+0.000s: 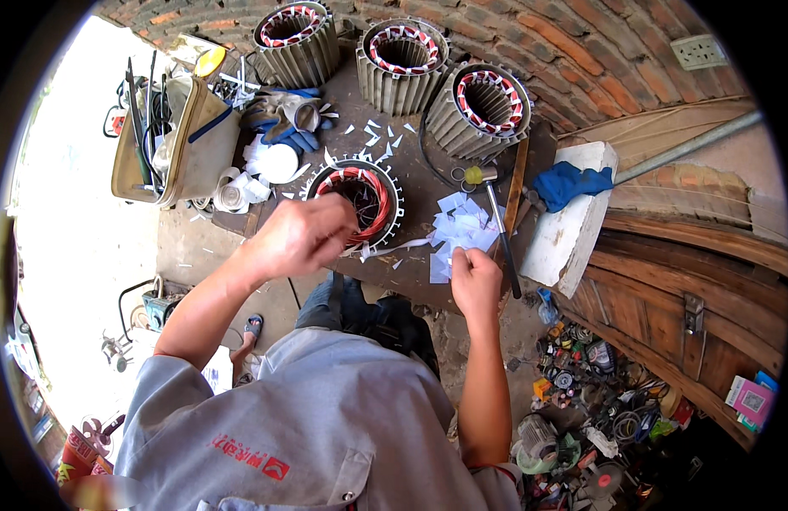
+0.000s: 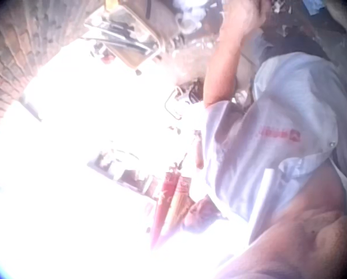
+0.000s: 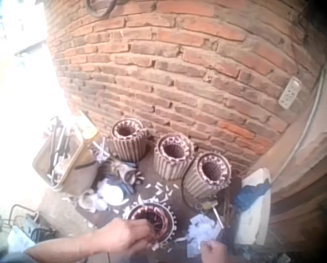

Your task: The person inserts white insulating strips into the slots of a motor stator core, tucking them in by hand. They then use a hammer and a metal tool to tap the strips flush with the stator surface. The person repeats this process for multiple slots around the stator.

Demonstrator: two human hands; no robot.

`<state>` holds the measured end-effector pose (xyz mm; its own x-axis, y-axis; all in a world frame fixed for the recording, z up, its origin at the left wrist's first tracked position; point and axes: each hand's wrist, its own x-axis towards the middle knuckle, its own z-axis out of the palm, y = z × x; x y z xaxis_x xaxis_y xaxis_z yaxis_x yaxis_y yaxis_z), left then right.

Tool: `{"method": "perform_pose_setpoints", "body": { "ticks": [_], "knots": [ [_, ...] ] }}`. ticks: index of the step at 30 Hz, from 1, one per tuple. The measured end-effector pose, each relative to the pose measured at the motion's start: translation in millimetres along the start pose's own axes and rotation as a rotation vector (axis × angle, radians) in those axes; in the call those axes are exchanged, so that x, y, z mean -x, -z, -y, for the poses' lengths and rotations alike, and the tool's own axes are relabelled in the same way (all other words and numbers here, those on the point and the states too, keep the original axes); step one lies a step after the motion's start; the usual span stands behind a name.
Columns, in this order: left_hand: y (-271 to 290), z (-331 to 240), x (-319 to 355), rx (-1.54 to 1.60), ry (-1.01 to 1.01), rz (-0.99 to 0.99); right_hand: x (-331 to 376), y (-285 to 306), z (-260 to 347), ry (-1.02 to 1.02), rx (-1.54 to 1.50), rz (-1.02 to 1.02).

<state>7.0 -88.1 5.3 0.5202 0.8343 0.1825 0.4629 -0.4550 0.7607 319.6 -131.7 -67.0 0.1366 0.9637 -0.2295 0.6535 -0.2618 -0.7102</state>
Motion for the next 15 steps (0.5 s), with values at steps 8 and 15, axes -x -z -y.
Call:
{"method": "perform_pose_setpoints", "body": {
  "ticks": [8, 15],
  "knots": [
    [0.5, 11.7, 4.0, -0.197, 0.24, 0.146, -22.9, -15.0, 74.8, 0.518, 0.096, -0.006],
    [-0.9, 14.9, -36.8, -0.284, 0.475, 0.553, -31.1, -23.4, 106.8, 0.609, -0.167, 0.189]
  ]
}}
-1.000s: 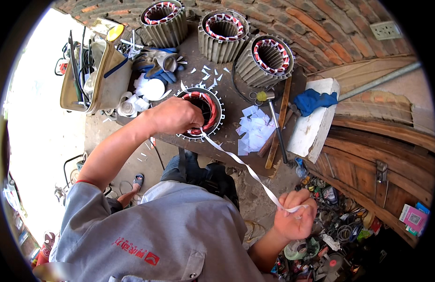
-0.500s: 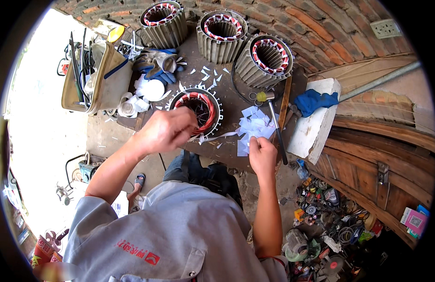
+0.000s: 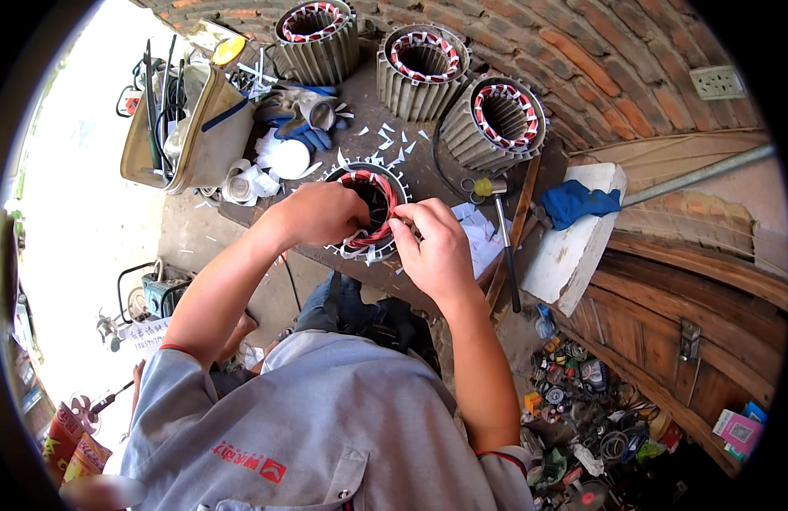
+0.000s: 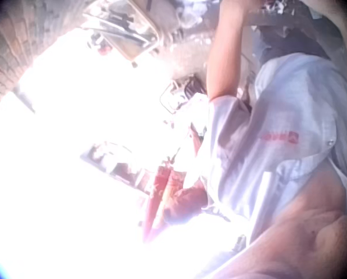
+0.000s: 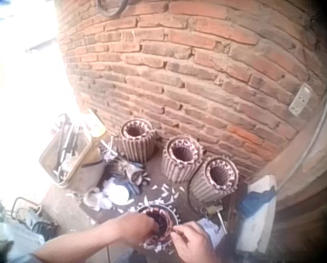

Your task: The person inserts white insulating strips into the slots of a motor stator core, tucking them in by hand. They then use a hammer and a metal tool to tap the strips flush with the stator surface. The person repeats this process for multiple slots around the stator.

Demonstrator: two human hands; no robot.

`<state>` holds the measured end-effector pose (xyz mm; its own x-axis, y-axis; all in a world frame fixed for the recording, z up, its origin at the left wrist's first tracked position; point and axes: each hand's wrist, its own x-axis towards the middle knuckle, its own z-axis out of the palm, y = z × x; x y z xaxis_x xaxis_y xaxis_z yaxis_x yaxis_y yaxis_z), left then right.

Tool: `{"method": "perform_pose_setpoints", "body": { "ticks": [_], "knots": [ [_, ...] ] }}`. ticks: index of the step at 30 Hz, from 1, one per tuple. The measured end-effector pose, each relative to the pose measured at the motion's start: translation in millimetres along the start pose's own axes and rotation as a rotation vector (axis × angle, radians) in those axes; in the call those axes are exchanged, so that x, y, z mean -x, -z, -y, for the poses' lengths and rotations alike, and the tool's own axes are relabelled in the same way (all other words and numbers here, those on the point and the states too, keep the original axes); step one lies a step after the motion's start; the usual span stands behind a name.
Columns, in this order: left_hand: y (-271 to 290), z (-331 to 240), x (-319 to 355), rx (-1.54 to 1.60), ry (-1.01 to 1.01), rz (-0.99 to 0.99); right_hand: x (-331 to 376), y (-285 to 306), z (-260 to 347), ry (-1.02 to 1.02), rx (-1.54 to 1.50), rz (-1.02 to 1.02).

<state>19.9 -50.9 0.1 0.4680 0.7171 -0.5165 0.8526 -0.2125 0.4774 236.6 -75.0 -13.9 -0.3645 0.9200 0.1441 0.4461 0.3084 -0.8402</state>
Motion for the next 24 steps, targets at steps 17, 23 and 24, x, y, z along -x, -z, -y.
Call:
{"method": "perform_pose_setpoints", "body": {
  "ticks": [17, 23, 24],
  "knots": [
    [-9.9, -9.9, -7.4, -0.134, 0.07, -0.137, 42.5, 13.6, -13.8, -0.097, -0.092, 0.001],
    [-45.3, 0.4, 25.9, 0.145, -0.179, -0.561, 45.6, -8.2, -14.4, -0.257, -0.315, 0.003],
    [-48.2, -3.1, 29.8, 0.164, -0.173, -0.589, 45.5, -13.1, -11.7, -0.319, -0.396, 0.022]
  ]
}}
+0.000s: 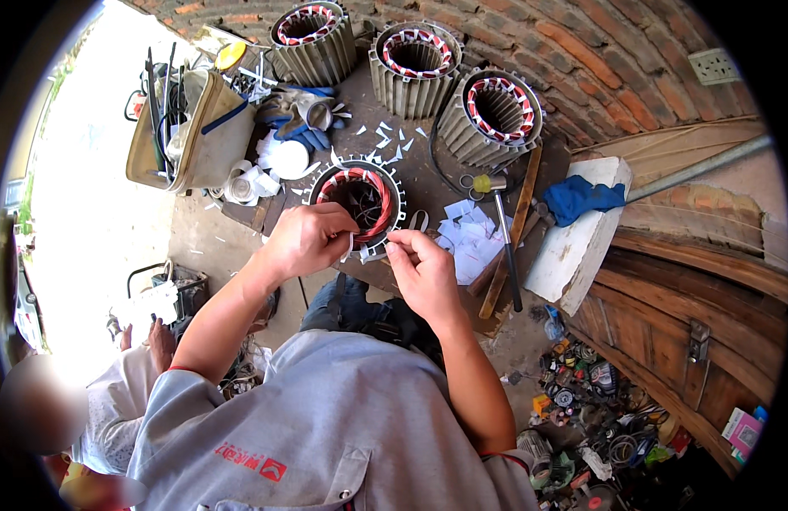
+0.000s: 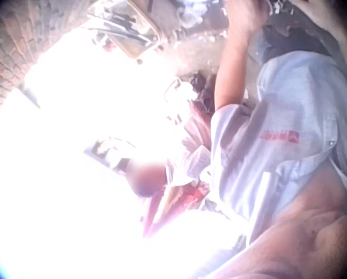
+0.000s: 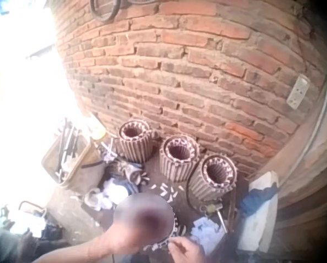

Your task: The person inserts white insulating strips into the slots of a motor stator core, tucking them in by hand. They then use a hammer and a metal tool to tap the strips flush with the stator surface. The person repeats this process for multiple slots around the stator.

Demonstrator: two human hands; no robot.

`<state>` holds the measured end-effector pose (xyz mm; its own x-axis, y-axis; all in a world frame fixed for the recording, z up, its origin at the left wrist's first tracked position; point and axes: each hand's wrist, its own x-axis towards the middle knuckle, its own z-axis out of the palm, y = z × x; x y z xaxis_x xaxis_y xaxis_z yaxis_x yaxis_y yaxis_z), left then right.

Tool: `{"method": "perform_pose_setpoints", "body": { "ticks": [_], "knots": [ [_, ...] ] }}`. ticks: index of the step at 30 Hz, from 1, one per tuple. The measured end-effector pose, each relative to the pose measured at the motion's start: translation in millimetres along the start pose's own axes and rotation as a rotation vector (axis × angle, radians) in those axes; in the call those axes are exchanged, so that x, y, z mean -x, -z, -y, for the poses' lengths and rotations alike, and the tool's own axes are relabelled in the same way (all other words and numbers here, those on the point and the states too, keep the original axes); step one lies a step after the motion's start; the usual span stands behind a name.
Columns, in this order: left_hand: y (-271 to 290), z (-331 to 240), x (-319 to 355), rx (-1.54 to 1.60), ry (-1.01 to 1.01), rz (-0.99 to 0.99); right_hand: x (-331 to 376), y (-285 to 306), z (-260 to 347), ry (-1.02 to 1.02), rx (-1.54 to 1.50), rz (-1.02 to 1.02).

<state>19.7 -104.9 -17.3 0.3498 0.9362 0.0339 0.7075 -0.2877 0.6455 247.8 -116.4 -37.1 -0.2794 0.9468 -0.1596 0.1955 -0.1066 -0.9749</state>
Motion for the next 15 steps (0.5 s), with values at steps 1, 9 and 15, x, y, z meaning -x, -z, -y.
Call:
{"method": "perform_pose_setpoints", "body": {
  "ticks": [1, 9, 15],
  "knots": [
    [-0.7, -4.0, 4.1, 0.014, 0.007, -0.03, -0.5, -3.9, -3.8, -0.027, -0.043, 0.036],
    [-22.2, -2.8, 24.8, 0.093, -0.072, -0.3, -6.1, -17.2, 5.4, -0.5, -0.321, 0.181],
    [-36.0, 3.3, 32.0, 0.122, -0.144, -0.427, -11.1, -27.9, 16.8, -0.636, -0.513, 0.129]
  ]
}}
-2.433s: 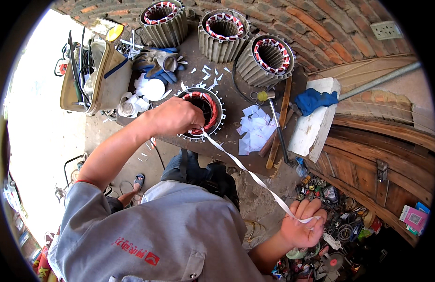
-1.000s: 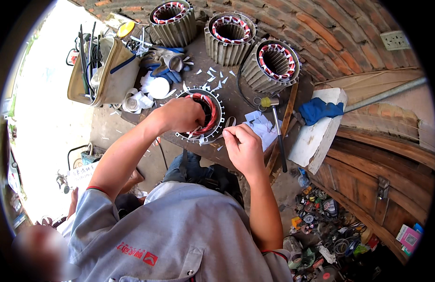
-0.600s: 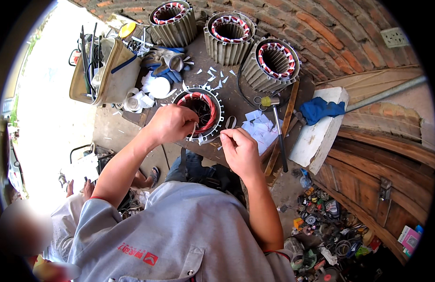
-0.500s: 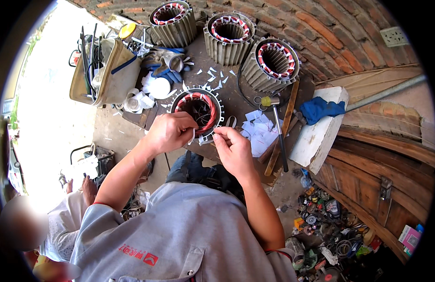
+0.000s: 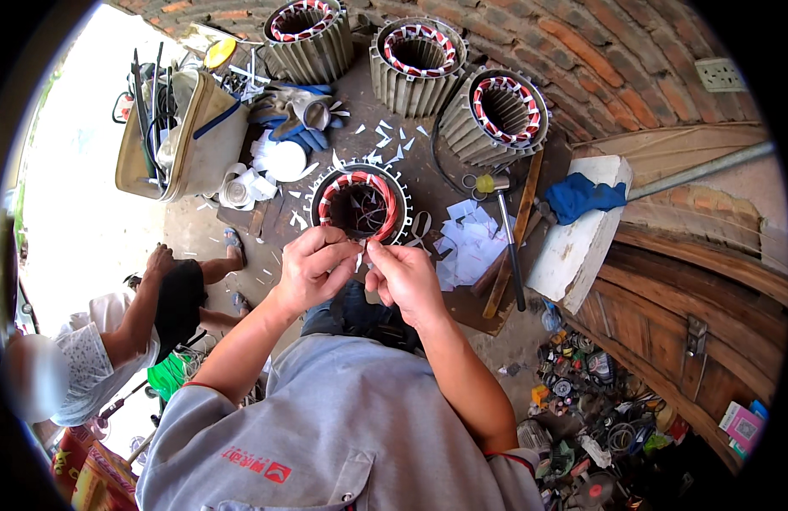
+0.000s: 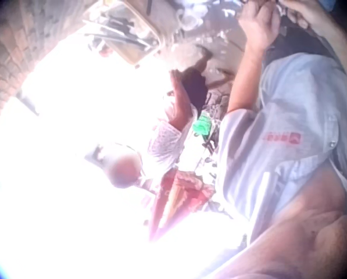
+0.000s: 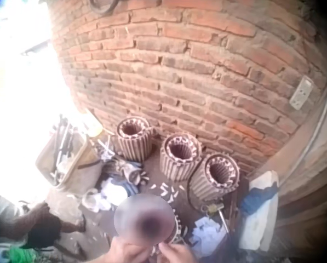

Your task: The person inserts white insulating strips into the slots of a motor stator core, tucking them in by hand. They then use a hammer and a metal tool to tap the strips flush with the stator surface. The person repeats this process for multiple slots around the stator.

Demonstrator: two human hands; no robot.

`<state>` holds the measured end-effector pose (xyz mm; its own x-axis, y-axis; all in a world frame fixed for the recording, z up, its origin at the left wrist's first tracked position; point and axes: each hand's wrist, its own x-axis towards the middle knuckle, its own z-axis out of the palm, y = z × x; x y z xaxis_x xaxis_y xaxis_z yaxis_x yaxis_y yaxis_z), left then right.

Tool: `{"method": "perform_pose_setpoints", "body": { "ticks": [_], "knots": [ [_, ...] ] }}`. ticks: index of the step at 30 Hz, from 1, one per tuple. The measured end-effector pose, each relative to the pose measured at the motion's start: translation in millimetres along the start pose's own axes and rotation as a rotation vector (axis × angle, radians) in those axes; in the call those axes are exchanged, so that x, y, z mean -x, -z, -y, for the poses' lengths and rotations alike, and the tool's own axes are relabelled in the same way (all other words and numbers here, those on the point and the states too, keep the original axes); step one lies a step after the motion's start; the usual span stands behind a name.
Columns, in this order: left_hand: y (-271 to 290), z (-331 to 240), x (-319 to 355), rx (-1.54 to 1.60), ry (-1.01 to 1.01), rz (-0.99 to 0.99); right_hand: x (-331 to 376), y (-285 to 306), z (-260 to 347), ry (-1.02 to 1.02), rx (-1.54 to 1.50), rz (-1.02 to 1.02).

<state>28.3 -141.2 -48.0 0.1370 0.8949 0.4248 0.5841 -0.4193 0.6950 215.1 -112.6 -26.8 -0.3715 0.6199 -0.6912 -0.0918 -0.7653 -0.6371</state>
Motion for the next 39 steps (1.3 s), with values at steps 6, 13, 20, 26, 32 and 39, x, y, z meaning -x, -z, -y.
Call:
{"method": "perform_pose_setpoints", "body": {
  "ticks": [6, 13, 20, 26, 32, 39],
  "knots": [
    [-2.0, -0.1, 13.3, -0.03, -0.09, 0.004, -1.0, -13.0, 2.2, -0.064, -0.098, -0.071],
    [25.7, -2.9, -31.4, -0.102, -0.054, 0.208, 6.7, -10.3, -3.4, 0.013, 0.003, -0.131],
    [20.2, 17.0, -43.3, 0.05, -0.067, 0.482, 7.3, -17.6, -8.9, 0.143, 0.087, -0.168],
    [20.7, 17.1, -44.8, 0.044, -0.081, 0.502, 9.2, -17.3, -33.7, 0.236, 0.195, -0.246],
    [13.7, 11.6, -38.7, 0.038, -0.161, 0.474, 8.0, -26.5, -51.8, 0.415, 0.265, -0.327],
    [17.7, 4.2, -45.3, -0.105, -0.184, 0.584, 18.7, -33.5, -63.7, 0.785, 0.564, -0.501]
  ]
}}
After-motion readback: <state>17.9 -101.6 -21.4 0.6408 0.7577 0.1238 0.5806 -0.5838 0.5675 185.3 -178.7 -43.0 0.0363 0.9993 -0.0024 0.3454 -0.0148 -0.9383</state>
